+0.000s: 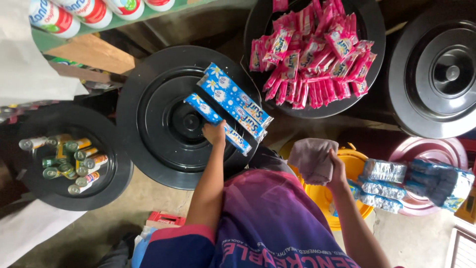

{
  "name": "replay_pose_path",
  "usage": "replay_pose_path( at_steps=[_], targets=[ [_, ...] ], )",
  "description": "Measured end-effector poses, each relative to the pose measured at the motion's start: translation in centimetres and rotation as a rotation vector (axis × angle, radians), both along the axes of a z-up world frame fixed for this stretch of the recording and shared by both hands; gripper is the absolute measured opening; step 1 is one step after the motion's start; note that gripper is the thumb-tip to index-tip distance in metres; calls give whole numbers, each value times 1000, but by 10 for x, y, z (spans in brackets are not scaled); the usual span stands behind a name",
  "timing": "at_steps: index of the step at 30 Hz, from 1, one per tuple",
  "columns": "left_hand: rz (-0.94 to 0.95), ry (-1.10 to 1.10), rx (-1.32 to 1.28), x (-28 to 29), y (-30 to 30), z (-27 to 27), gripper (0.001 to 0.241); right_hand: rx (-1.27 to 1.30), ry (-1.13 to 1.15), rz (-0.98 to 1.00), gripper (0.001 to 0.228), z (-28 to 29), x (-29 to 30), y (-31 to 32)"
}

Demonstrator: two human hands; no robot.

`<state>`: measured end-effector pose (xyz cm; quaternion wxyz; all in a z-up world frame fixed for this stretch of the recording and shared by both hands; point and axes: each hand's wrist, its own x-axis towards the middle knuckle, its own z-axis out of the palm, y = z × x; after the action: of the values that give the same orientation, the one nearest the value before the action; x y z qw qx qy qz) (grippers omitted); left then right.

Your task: Wiping down detergent packets with a cloth and organizing them onto store shelves.

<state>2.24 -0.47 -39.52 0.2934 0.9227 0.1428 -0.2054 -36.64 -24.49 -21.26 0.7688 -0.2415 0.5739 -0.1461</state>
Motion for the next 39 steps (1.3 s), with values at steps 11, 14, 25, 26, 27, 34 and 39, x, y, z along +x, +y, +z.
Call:
replay_pose_path(
  at_steps=[11,14,25,26,27,34,39],
  targets=[
    [267,-23,-769,0,-10,172,44,-47,84,403,51,34,147,44],
    [399,-13,-1059,-4,-21,181,46,-202,-17,598,20,132,209,98],
    [252,276,-1861,8,4,363,43,-1518,-140,631,40,214,209,189],
    [238,284,-1868,10,7,352,43,-1528,-134,619,40,217,205,192],
    [234,387,-1984,12,10,341,43,-1710,-183,734,48,221,202,196],
    [147,814,-1718,-43,30,413,51,-2004,9,1109,85,229,230,192],
    [-54,811,-1764,-73,39,398,53,-2154,182,948,65,241,293,113]
  ],
)
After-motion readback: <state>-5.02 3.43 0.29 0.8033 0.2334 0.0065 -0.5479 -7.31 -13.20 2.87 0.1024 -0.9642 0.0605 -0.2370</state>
